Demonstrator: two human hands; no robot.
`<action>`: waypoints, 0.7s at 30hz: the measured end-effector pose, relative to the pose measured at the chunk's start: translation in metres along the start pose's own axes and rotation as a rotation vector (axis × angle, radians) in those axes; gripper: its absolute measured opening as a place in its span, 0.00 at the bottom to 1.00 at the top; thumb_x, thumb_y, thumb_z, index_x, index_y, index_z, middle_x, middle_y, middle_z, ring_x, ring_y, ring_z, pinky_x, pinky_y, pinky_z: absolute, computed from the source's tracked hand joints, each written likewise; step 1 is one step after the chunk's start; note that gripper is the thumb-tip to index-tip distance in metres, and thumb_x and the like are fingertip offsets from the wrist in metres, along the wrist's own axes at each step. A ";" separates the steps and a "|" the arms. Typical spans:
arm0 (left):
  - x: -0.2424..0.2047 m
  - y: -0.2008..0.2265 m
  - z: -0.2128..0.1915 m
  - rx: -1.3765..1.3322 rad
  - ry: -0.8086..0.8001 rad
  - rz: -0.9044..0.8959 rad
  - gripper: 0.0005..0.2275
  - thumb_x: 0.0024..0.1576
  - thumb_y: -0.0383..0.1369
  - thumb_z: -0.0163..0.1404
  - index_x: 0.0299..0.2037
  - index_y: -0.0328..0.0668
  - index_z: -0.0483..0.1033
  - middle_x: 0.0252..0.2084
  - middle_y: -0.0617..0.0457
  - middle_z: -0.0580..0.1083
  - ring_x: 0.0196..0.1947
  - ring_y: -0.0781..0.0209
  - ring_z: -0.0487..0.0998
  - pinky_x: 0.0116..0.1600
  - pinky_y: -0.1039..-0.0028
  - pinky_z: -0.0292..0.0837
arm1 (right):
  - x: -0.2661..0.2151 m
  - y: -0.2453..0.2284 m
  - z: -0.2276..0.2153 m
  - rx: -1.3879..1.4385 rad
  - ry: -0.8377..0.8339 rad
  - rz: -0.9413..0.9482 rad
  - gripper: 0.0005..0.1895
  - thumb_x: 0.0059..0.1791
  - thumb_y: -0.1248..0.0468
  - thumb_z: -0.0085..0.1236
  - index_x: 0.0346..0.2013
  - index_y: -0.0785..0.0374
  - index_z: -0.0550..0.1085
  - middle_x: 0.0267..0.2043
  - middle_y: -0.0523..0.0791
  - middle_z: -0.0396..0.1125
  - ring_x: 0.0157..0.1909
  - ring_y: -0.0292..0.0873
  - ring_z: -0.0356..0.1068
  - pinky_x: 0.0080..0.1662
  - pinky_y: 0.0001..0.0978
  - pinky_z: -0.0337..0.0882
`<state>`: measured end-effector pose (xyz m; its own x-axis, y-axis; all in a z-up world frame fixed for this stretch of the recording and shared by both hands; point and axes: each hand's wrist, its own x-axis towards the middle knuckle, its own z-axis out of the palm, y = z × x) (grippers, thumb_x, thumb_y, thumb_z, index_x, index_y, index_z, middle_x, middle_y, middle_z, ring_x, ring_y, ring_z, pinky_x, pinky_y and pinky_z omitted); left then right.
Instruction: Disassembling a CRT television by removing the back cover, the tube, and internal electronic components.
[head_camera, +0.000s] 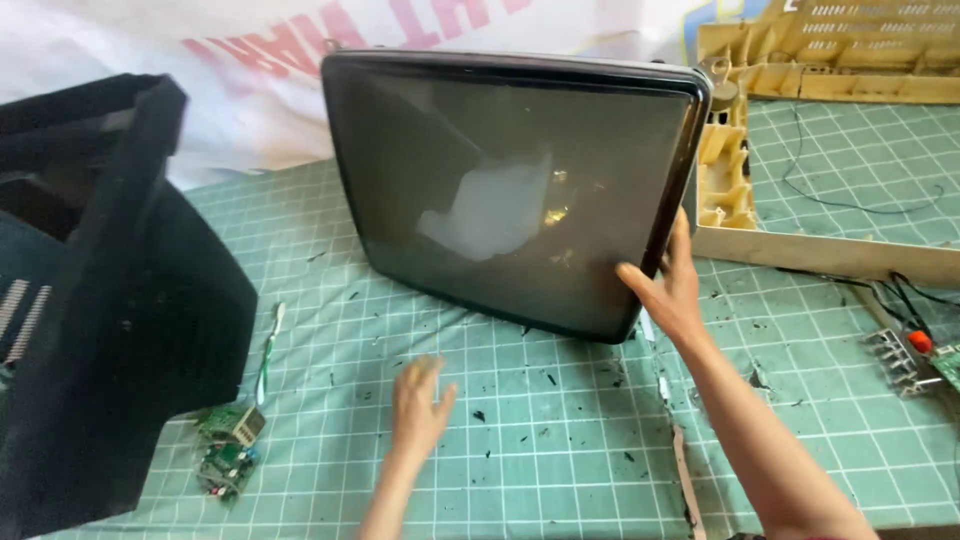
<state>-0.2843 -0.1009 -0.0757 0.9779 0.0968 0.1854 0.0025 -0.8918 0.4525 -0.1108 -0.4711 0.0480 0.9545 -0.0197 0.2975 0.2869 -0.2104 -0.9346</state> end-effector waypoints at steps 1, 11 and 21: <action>-0.014 -0.002 0.005 0.000 0.007 -0.004 0.21 0.59 0.38 0.54 0.63 0.45 0.72 0.65 0.42 0.70 0.67 0.43 0.66 0.69 0.51 0.61 | -0.018 -0.003 -0.001 0.002 -0.005 -0.005 0.53 0.45 0.54 0.63 0.77 0.55 0.44 0.77 0.48 0.51 0.73 0.46 0.56 0.67 0.41 0.63; -0.054 0.025 0.064 0.155 0.092 0.001 0.11 0.56 0.36 0.59 0.47 0.47 0.83 0.49 0.46 0.75 0.49 0.44 0.72 0.54 0.54 0.68 | -0.138 0.075 0.044 -0.524 -0.294 -0.348 0.05 0.48 0.67 0.63 0.38 0.59 0.83 0.36 0.46 0.79 0.35 0.47 0.78 0.40 0.39 0.78; -0.060 0.037 0.061 0.156 0.206 0.182 0.03 0.54 0.34 0.56 0.30 0.50 0.77 0.35 0.50 0.72 0.35 0.45 0.71 0.46 0.56 0.66 | -0.151 0.136 0.105 -0.827 -0.313 -0.532 0.05 0.43 0.63 0.54 0.21 0.56 0.71 0.26 0.47 0.66 0.29 0.55 0.66 0.33 0.53 0.62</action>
<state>-0.3304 -0.1672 -0.1234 0.9021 0.0025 0.4315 -0.1212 -0.9582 0.2590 -0.2071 -0.3943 -0.1449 0.7324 0.5033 0.4586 0.6462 -0.7261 -0.2352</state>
